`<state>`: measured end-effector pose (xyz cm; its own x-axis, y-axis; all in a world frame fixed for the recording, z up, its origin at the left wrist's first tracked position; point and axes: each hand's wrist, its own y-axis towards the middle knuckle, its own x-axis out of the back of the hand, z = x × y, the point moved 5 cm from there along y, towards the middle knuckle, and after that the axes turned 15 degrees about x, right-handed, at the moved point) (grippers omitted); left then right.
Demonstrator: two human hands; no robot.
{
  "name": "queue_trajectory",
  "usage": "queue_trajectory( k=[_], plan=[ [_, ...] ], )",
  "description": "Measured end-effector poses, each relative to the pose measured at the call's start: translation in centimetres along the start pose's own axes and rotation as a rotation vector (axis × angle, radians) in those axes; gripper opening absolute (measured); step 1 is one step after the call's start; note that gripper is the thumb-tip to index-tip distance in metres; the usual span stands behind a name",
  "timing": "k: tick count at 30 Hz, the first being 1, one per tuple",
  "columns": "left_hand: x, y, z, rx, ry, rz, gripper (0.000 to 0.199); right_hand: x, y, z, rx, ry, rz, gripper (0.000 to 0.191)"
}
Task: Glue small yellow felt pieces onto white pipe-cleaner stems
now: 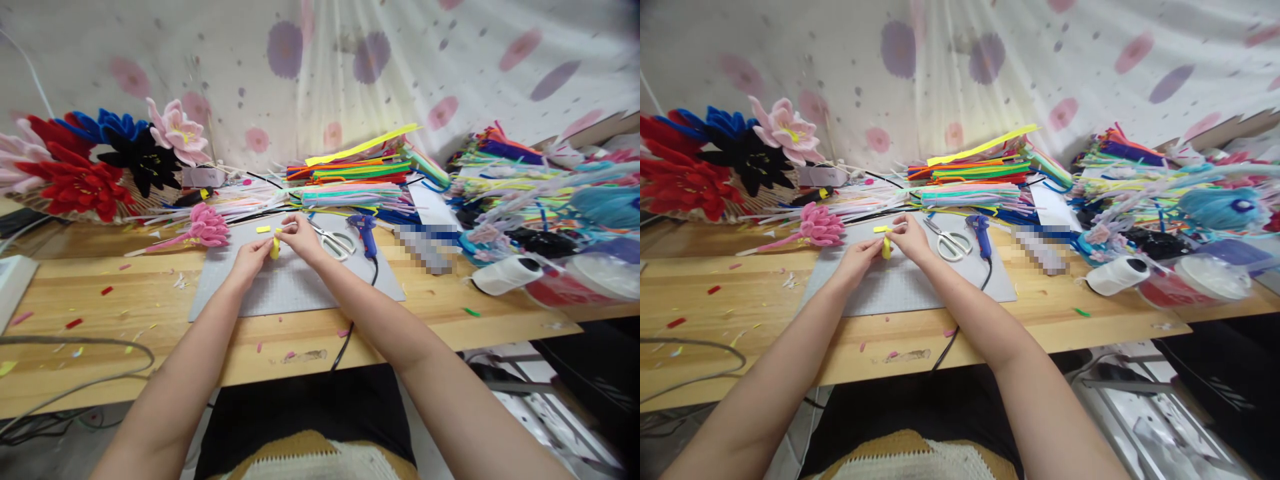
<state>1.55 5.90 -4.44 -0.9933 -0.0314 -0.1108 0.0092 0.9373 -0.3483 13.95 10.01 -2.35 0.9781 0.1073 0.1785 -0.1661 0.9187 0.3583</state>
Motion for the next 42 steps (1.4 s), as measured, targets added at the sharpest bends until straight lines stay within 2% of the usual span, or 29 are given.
queue_trajectory(
  k=[6, 10, 15, 22, 31, 34, 39, 42],
  plan=[
    [0.0, 0.3, 0.6, -0.019, 0.110, -0.052, 0.053, 0.1, -0.1, 0.3, 0.013, -0.035, -0.025, 0.030],
    [-0.2, 0.1, 0.5, 0.009, 0.084, -0.040, 0.051, 0.0, -0.2, 0.2, -0.013, 0.047, -0.003, 0.031],
    [-0.4, -0.1, 0.3, 0.025, 0.066, -0.031, 0.046, 0.2, -0.3, 0.4, -0.024, 0.043, -0.006, 0.033],
    [-0.5, 0.0, 0.6, 0.043, 0.084, -0.024, 0.048, 0.3, -0.4, 0.7, -0.009, 0.111, 0.007, 0.033],
    [-0.4, -0.1, 0.1, -0.165, 0.308, -0.077, 0.032, 0.4, -1.0, 0.2, -0.084, 0.275, 0.013, 0.042],
    [-0.4, -0.2, 0.2, -0.197, 0.372, -0.071, 0.029, 0.6, -1.1, -0.3, -0.099, 0.299, -0.003, 0.041],
    [-0.8, -0.1, 0.7, -0.069, 0.255, 0.005, 0.035, 1.1, -1.0, -0.5, -0.101, 0.308, -0.054, 0.040],
    [-0.9, -0.2, 0.7, -0.004, 0.166, 0.002, 0.038, 1.1, -1.1, -0.4, -0.124, 0.352, -0.051, 0.045]
  ],
)
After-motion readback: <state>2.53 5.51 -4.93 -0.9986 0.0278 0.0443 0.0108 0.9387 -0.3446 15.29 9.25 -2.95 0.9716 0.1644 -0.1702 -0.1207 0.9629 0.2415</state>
